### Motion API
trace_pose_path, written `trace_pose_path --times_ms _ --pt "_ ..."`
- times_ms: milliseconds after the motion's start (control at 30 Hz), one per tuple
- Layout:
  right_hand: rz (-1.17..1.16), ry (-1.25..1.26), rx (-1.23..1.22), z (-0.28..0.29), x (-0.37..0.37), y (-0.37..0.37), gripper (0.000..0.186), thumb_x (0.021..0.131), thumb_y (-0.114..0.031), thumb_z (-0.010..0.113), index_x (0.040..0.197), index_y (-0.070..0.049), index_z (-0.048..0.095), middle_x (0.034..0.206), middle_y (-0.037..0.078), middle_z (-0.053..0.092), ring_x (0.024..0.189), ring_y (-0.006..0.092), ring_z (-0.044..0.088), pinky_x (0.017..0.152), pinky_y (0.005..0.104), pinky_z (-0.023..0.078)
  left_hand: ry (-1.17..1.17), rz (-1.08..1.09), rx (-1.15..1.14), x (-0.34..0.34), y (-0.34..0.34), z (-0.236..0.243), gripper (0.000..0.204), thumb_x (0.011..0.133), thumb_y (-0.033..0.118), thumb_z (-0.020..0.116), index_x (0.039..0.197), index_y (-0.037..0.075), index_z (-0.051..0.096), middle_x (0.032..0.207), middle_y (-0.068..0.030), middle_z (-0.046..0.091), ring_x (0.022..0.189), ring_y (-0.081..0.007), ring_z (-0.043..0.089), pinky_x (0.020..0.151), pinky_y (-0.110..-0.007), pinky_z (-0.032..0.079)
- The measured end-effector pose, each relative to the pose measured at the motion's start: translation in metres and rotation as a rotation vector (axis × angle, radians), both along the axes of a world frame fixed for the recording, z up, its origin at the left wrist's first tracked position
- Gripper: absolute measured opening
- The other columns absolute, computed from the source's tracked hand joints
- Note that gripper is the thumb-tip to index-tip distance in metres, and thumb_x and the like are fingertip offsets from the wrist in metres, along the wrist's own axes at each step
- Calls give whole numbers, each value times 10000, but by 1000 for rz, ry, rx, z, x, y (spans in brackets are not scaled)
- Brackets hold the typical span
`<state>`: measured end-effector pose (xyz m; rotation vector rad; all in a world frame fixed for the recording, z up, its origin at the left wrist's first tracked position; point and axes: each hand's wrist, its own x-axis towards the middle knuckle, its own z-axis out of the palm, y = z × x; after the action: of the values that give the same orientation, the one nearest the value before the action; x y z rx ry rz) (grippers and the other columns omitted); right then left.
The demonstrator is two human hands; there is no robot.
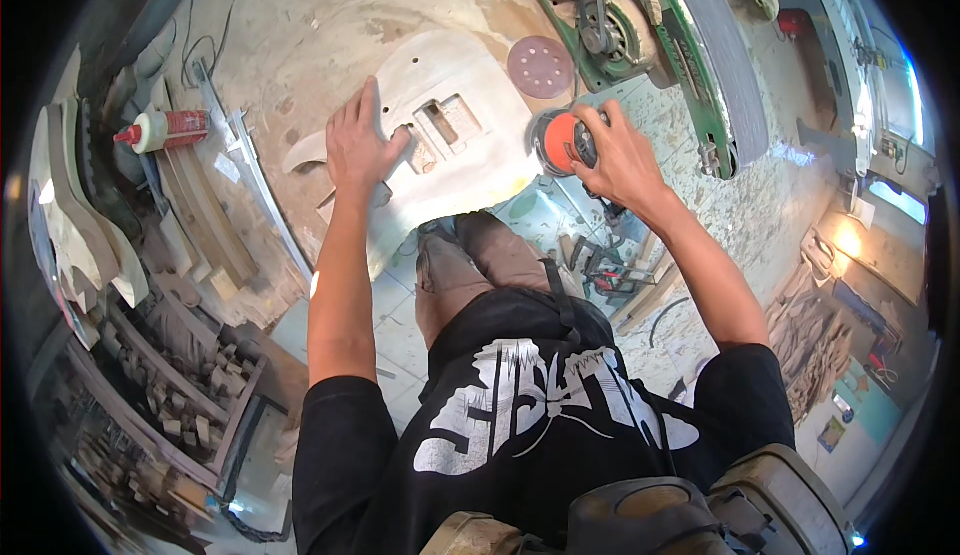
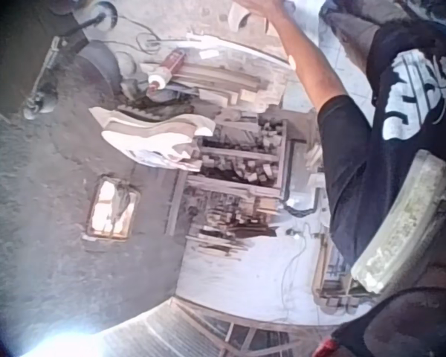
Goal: The person sands the surface and edges of a wooden electric guitar body using a handheld orbital sander.
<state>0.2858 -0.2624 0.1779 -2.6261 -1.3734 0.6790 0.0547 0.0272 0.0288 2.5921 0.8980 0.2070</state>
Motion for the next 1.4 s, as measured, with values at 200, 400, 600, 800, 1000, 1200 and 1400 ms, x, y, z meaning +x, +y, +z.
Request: trace_pose_path --times_ms 200,400,600,800,1000,1200,1400 --pt "21 -11 59 -2 -8 11 661 830 -209 870 1402 -167 541 1267 229 523 1097 499 670 854 582 585 -7 -13 13 1 0 0 997 766 433 765 1652 110 439 1483 -158 618 1340 -359 573 1172 -477 410" --pt "16 32 13 -2 -12 6 653 847 -205 854 1415 -170 533 1303 237 526 1124 497 668 871 579 587 1 -7 4 -2 3 -1 1003 765 434 768 1652 104 438 1472 -169 621 1335 -361 574 1169 -482 410" --pt "24 -15 66 -1 -5 13 667 844 -202 857 1417 -164 517 1256 245 532 1114 515 664 841 596 579 1 -14 8 0 1 -2 1013 761 433 784 1653 102 435 1467 -177 623 1331 -362 577 1163 -486 412" --pt "131 -20 94 -4 -6 57 674 833 -185 854 1415 -151 515 1248 264 528 1115 533 655 815 610 574 -37 -19 5 -1 2 -2 1017 761 435 791 1651 95 437 1463 -182 625 1330 -364 582 1165 -488 412" --pt "90 -9 80 -1 -11 46 681 846 -217 862 1422 -147 505 1257 258 533 1123 529 661 839 591 589 -32 -23 19 -2 2 -2 1013 767 437 784 1647 78 435 1473 -168 623 1335 -355 578 1171 -488 408" --pt "99 -41 -1 6 -6 55 694 846 -237 871 1427 -148 500 1270 253 533 1128 513 667 844 580 595 -35 -19 4 0 1 -2 990 781 416 778 1658 109 435 1488 -170 614 1350 -373 571 1186 -482 406" --pt "157 -28 46 5 -16 68 698 834 -211 870 1422 -147 500 1255 262 533 1086 519 678 837 586 591 -24 -22 10 -2 3 -5 1001 769 441 764 1643 80 436 1507 -140 605 1362 -329 559 1186 -476 393"
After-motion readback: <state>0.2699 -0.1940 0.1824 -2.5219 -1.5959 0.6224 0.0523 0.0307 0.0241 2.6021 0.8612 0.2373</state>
